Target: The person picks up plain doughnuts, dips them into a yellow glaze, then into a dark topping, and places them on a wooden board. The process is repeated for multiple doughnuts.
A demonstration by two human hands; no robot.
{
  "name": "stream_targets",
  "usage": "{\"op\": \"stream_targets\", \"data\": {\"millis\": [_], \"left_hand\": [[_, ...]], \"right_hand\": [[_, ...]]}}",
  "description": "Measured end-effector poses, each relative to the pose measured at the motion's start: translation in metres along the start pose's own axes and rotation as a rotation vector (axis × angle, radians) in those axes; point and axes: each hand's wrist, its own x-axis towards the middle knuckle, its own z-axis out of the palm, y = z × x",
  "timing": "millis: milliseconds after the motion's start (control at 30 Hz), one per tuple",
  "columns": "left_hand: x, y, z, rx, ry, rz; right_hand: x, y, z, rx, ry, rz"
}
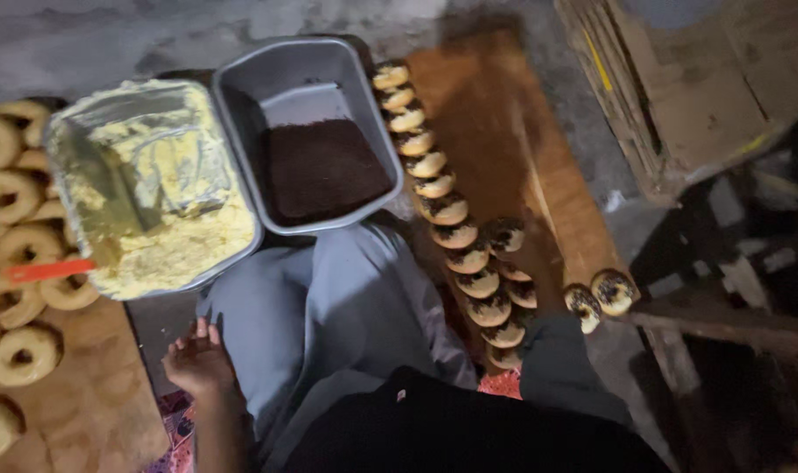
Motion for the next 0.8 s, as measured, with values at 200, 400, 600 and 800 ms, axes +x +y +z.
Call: {"op": "stream_targets", "data": {"millis": [200, 400, 600, 800], "left_hand": [[-0.017, 0.007, -0.023, -0.103, 0.035, 0.01], [-0.015, 0.051, -0.064, 0.044, 0.541, 0.278], [-0.056, 0.114, -0.121, 1.078, 1.613, 0.126], [-0.067, 0.119, -0.149, 0.105, 0.576, -0.005]], "right_hand": [[-0.012, -0.017, -0.009, 0.074, -0.086, -0.097], [-0.018, -0.017, 0.014, 0.089, 0.034, 0.055], [-0.03, -0.044, 0.027, 0.238, 0.263, 0.128], [-0.04, -0.104, 0.038, 0.322, 0.252, -0.096]]}}
